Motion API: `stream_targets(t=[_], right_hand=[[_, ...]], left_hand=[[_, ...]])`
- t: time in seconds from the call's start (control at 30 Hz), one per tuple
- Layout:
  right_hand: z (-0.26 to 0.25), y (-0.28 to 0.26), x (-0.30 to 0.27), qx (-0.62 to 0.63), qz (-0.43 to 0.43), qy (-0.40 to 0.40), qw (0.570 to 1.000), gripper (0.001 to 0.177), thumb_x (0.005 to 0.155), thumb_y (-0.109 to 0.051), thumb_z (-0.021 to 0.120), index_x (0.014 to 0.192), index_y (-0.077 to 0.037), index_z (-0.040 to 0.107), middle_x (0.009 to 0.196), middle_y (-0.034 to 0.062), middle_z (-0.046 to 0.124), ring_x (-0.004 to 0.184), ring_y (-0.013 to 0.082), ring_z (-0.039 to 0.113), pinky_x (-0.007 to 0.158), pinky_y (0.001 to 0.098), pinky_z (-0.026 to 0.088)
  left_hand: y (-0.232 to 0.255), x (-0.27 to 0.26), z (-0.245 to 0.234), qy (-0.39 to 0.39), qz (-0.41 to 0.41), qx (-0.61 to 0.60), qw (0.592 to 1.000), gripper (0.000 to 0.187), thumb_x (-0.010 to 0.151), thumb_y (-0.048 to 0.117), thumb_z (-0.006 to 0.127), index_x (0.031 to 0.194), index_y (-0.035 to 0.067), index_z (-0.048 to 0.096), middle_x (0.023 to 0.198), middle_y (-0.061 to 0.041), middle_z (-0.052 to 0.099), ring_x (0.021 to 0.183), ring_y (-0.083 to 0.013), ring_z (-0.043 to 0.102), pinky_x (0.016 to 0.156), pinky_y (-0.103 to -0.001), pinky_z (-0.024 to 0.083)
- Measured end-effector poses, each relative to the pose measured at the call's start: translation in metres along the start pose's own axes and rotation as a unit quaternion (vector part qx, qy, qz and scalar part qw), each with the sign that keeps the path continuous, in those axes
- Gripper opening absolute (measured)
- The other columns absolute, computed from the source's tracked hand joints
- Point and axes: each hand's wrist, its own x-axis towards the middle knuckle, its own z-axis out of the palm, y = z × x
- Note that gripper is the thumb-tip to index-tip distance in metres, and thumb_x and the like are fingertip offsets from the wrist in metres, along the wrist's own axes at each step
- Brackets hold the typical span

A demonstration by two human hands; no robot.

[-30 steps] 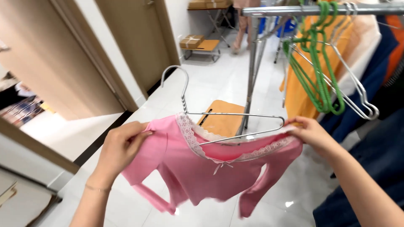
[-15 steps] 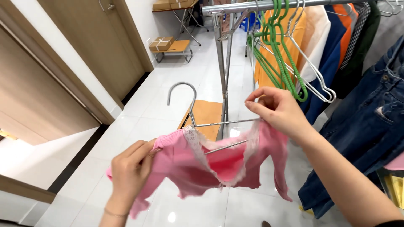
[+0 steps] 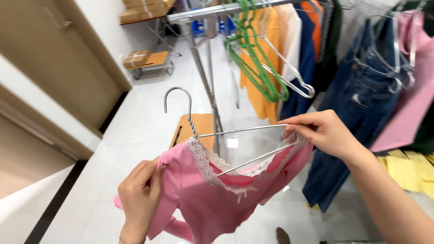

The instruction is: Taking folded clothes from a stack and hanging them onto a clothing rack using hangers.

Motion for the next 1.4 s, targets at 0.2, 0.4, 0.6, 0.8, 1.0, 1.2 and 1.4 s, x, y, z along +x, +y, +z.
stream_targets(t=[0.2, 0.4, 0.6, 0.8, 1.0, 1.2, 1.4], right_hand=[[-0.015, -0.003, -0.033, -0.132, 0.014, 0.038, 0.990, 0.017, 0.090, -0.025, 0.077, 0.100, -0.013, 0.085, 0.071, -0.0040, 0.081, 0.057, 0.0050, 0.060, 0.058, 0.0253, 0.051], [-0.031, 0.006, -0.063, -0.051, 0.052, 0.041, 0.997, 0.020, 0.093, -0.022, 0.072, 0.106, -0.014, 0.086, 0.079, -0.0010, 0.073, 0.065, 0.0079, 0.063, 0.057, 0.0234, 0.045], [-0.001, 0.013, -0.065, -0.180, -0.007, 0.008, 0.984, 0.041, 0.098, -0.033, 0.072, 0.067, -0.012, 0.056, 0.060, -0.0002, 0.052, 0.061, 0.0162, 0.053, 0.060, 0.0330, 0.040], [-0.046, 0.036, -0.080, -0.223, -0.018, 0.073, 0.972, 0.021, 0.099, -0.027, 0.066, 0.086, -0.015, 0.078, 0.072, -0.0017, 0.064, 0.078, 0.0182, 0.057, 0.074, 0.0347, 0.045], [-0.079, 0.058, -0.113, -0.280, -0.005, 0.090, 0.956, 0.015, 0.093, -0.032, 0.073, 0.088, -0.024, 0.085, 0.105, -0.0039, 0.071, 0.098, 0.0155, 0.065, 0.098, 0.0402, 0.041], [-0.085, 0.060, -0.150, -0.200, 0.140, 0.024, 0.969, 0.013, 0.089, -0.025, 0.075, 0.082, -0.015, 0.077, 0.081, -0.0058, 0.080, 0.071, 0.0120, 0.072, 0.069, 0.0275, 0.055], [-0.067, 0.099, -0.188, 0.054, 0.446, 0.095, 0.888, 0.020, 0.095, -0.015, 0.073, 0.086, 0.001, 0.081, 0.085, 0.0144, 0.091, 0.079, 0.0216, 0.085, 0.076, 0.0339, 0.073]], left_hand=[[0.029, 0.011, 0.044, -0.022, 0.081, -0.015, 0.996, 0.012, 0.102, 0.008, 0.065, 0.098, 0.010, 0.076, 0.073, 0.000, 0.059, 0.058, -0.0152, 0.050, 0.053, -0.030, 0.039], [0.031, 0.008, 0.077, -0.029, 0.112, -0.041, 0.992, 0.015, 0.099, 0.002, 0.064, 0.096, 0.012, 0.074, 0.078, 0.003, 0.063, 0.060, -0.0146, 0.052, 0.051, -0.028, 0.037], [0.074, 0.010, 0.104, -0.031, 0.168, -0.037, 0.985, 0.025, 0.095, 0.001, 0.064, 0.102, 0.020, 0.080, 0.080, 0.003, 0.067, 0.054, -0.0168, 0.048, 0.046, -0.030, 0.034], [0.040, 0.014, 0.109, -0.052, 0.128, -0.080, 0.987, 0.011, 0.100, 0.005, 0.065, 0.093, 0.009, 0.072, 0.086, -0.004, 0.070, 0.074, -0.0249, 0.062, 0.094, -0.047, 0.057], [0.030, 0.015, 0.131, -0.244, -0.107, -0.141, 0.953, 0.015, 0.093, 0.016, 0.065, 0.092, 0.018, 0.080, 0.081, 0.006, 0.078, 0.070, -0.0129, 0.066, 0.062, -0.029, 0.053], [0.034, -0.011, 0.206, -0.296, -0.255, -0.271, 0.880, 0.014, 0.089, 0.016, 0.072, 0.091, 0.017, 0.085, 0.086, 0.009, 0.081, 0.077, -0.0064, 0.064, 0.066, -0.024, 0.048], [0.086, -0.033, 0.283, -0.270, -0.373, -0.359, 0.812, 0.070, 0.090, 0.036, 0.068, 0.152, 0.014, 0.047, 0.163, -0.004, 0.048, 0.145, -0.0247, 0.052, 0.115, -0.044, 0.049]])
